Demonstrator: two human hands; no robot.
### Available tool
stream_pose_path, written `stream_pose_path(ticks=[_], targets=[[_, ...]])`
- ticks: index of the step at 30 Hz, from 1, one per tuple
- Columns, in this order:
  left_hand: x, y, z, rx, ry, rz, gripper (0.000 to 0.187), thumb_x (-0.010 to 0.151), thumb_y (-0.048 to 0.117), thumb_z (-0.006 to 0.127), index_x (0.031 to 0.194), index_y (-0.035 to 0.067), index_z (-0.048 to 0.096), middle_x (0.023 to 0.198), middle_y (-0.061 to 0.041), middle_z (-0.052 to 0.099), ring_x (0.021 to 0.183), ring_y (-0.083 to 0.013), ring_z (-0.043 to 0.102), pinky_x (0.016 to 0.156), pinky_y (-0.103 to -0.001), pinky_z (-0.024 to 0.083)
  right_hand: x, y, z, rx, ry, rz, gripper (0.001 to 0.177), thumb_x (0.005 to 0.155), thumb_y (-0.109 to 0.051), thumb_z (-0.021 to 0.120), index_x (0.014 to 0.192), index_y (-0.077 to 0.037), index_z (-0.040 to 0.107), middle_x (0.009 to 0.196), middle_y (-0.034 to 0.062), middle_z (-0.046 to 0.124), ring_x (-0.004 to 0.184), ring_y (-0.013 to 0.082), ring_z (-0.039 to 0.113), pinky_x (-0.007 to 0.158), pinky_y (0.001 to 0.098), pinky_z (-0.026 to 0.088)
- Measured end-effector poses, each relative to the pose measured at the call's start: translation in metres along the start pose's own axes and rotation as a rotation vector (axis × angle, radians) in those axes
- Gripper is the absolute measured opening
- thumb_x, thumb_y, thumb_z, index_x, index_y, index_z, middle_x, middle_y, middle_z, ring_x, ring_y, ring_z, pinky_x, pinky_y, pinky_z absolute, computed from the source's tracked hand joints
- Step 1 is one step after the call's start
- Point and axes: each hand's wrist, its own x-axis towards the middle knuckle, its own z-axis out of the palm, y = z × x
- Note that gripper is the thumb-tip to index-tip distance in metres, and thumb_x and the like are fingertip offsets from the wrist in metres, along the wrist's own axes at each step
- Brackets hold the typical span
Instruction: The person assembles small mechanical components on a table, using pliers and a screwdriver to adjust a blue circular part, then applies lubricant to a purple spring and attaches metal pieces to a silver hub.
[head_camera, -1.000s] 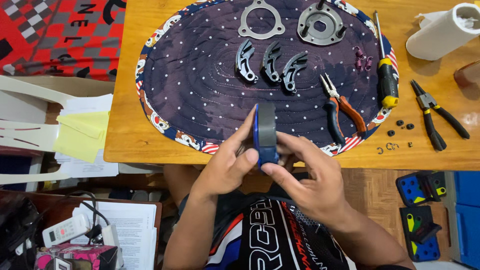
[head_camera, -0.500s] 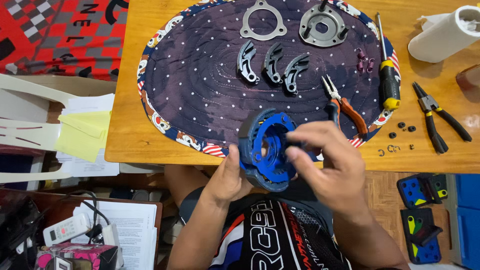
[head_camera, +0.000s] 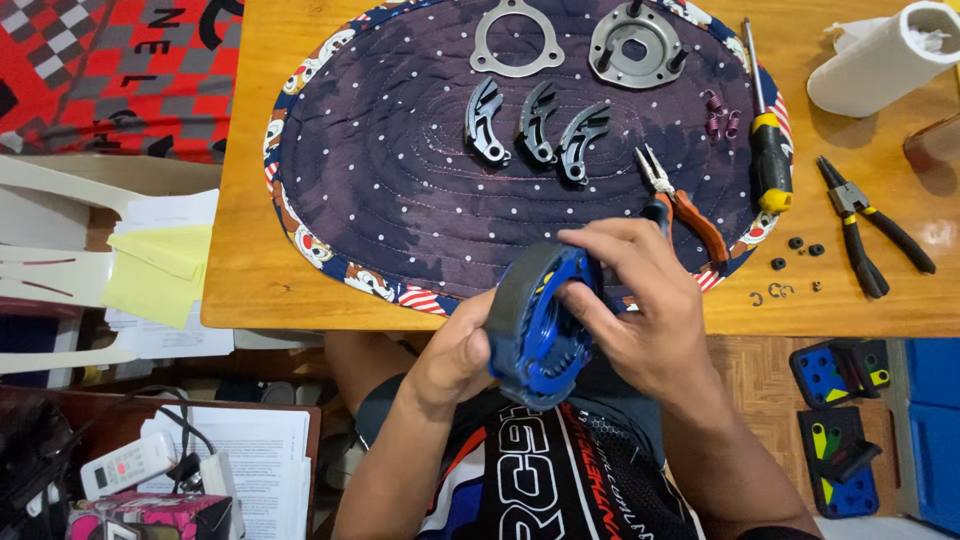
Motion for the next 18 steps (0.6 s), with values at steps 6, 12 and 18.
stream_pose_path(ticks=[6,12,18], targets=[[0.003,0.003,0.008,-0.044,0.003,0.043,0.102,0.088,0.060,0.078,0.154,-0.006,0.039,0.143,-0.012,0.058,0.129,-0.0170,0.061,0.111,-0.034,0.051,-0.005,-0.003,0.002,0.021,0.094,0.047,0.037,0.087,0.000,0.079,0.123,-0.001,0.069,0.110,0.0123,0.068,0.098,0.0208,0.067,0.085,0.0299,0.053],[-0.001,0.021,0.044,0.347,0.449,-0.010,0.063,0.091,0.014,0.077,0.145,-0.007,0.052,0.126,-0.011,0.069,0.114,-0.0156,0.066,0.103,-0.032,0.053,-0.004,0.004,0.005,-0.163,0.184,-0.031,0.042,0.082,0.002,0.084,0.122,-0.001,0.071,0.108,0.0138,0.065,0.098,0.0242,0.065,0.086,0.0323,0.052],[0.007,0.030,0.049,0.792,0.472,0.130,0.051,0.094,-0.002,0.069,0.144,-0.002,0.058,0.120,-0.012,0.073,0.106,-0.0158,0.068,0.099,-0.032,0.056,-0.010,0.013,0.011,-0.103,0.231,-0.152,0.045,0.083,0.011,0.077,0.126,0.001,0.066,0.122,0.0154,0.064,0.104,0.0265,0.065,0.090,0.0309,0.055]])
